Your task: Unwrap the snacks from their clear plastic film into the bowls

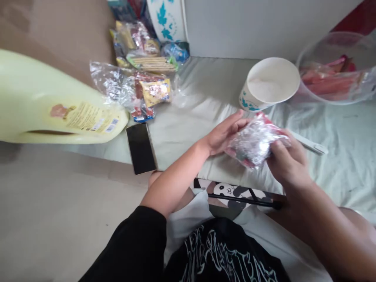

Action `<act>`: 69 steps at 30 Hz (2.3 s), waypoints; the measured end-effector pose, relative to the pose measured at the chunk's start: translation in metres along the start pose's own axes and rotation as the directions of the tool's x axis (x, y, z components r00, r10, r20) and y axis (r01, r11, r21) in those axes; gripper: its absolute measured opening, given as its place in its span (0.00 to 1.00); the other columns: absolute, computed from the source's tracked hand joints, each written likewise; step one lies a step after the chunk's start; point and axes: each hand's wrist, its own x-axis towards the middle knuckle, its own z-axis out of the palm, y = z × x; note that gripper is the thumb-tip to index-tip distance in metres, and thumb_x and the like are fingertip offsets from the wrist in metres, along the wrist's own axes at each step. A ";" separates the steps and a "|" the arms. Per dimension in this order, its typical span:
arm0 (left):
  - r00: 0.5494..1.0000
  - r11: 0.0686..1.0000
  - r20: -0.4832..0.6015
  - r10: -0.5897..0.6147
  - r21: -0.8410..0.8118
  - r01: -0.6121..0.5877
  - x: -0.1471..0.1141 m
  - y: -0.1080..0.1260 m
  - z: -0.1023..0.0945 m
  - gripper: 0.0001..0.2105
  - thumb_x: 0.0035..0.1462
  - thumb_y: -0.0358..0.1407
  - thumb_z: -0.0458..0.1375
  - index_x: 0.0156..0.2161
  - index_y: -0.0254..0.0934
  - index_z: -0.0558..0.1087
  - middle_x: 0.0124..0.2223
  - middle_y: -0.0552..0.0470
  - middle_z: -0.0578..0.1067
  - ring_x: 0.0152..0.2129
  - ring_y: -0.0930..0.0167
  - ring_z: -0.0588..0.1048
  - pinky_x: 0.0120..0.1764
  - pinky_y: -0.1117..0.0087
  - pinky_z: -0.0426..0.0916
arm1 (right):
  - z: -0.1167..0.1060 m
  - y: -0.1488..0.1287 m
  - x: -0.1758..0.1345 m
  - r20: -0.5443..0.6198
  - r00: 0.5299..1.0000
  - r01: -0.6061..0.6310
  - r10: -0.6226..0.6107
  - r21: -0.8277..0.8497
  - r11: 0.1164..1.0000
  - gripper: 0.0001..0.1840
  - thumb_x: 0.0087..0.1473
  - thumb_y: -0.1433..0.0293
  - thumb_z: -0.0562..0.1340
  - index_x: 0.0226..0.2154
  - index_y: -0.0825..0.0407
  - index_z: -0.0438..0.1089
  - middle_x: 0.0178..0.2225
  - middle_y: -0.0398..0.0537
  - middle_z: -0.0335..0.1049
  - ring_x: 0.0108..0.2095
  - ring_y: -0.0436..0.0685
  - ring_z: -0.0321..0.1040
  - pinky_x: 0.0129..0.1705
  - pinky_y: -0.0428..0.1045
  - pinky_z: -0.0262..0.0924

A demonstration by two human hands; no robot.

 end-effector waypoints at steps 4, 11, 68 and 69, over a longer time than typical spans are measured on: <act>0.993 0.995 0.066 -0.095 -0.003 0.096 -0.003 -0.002 0.003 0.28 0.45 0.49 0.73 0.50 0.40 0.76 0.47 0.44 0.82 0.45 0.59 0.81 0.47 0.59 0.77 | -0.012 0.007 0.004 -0.043 0.990 -0.131 0.133 0.058 0.990 0.16 0.65 0.54 0.57 0.44 0.46 0.72 0.32 0.47 0.74 0.30 0.57 0.71 0.32 0.53 0.67; 0.966 0.988 -0.258 0.007 0.151 0.034 -0.004 0.001 0.005 0.31 0.39 0.45 0.75 0.51 0.42 0.76 0.50 0.45 0.82 0.46 0.57 0.81 0.45 0.57 0.80 | -0.070 0.012 0.012 -0.167 0.985 -0.107 0.036 -0.439 0.892 0.13 0.63 0.63 0.57 0.43 0.47 0.74 0.38 0.54 0.77 0.39 0.64 0.75 0.44 0.59 0.69; 0.728 -0.075 0.396 0.559 0.899 -0.432 -0.008 -0.012 0.021 0.14 0.63 0.39 0.53 0.50 0.43 0.74 0.50 0.50 0.82 0.50 0.62 0.78 0.54 0.54 0.69 | -0.056 0.030 0.022 0.163 0.911 0.412 -0.379 -0.402 0.818 0.24 0.58 0.74 0.57 0.57 0.46 0.67 0.56 0.54 0.73 0.56 0.64 0.71 0.52 0.60 0.65; 0.716 -0.056 0.379 0.587 0.901 -0.430 -0.007 -0.013 0.020 0.14 0.63 0.39 0.53 0.51 0.43 0.74 0.51 0.49 0.82 0.51 0.62 0.78 0.54 0.55 0.69 | -0.052 0.029 0.022 0.194 0.894 0.447 -0.403 -0.395 0.803 0.24 0.57 0.75 0.57 0.56 0.46 0.68 0.54 0.52 0.75 0.56 0.64 0.71 0.52 0.59 0.64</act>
